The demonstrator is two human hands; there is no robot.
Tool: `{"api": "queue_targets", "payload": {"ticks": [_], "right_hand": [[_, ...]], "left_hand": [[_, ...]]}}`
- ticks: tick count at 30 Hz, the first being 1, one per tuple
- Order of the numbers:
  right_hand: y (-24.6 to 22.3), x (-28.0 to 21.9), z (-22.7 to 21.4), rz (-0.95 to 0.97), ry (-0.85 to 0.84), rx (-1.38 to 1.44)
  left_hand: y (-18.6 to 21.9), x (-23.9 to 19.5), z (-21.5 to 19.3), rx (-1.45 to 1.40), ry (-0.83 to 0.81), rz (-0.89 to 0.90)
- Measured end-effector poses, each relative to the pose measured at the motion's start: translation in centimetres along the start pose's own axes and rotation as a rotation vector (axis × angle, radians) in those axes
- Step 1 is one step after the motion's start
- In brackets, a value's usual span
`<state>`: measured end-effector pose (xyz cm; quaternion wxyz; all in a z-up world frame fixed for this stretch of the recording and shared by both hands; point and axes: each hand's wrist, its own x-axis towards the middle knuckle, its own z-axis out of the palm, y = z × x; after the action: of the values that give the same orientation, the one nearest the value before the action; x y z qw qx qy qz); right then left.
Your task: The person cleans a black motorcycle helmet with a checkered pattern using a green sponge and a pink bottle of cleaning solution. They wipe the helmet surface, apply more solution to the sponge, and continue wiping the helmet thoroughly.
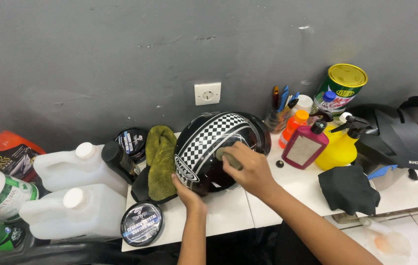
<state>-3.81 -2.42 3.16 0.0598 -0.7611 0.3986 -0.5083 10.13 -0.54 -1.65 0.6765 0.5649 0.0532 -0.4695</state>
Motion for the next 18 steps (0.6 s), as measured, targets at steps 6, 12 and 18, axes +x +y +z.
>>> {"api": "queue_targets", "payload": {"ticks": [6, 12, 18], "right_hand": [[6.7, 1.3, -1.4, 0.270, 0.119, 0.071], [3.4, 1.6, -2.0, 0.312, 0.156, 0.025], [2.5, -0.4, -0.9, 0.072, -0.030, 0.020]], "left_hand": [[-0.1, -0.1, 0.0, -0.048, 0.003, 0.002], [-1.9, 2.6, -0.9, -0.058, 0.017, -0.004], [0.4, -1.4, 0.2, -0.062, -0.002, 0.005]]}}
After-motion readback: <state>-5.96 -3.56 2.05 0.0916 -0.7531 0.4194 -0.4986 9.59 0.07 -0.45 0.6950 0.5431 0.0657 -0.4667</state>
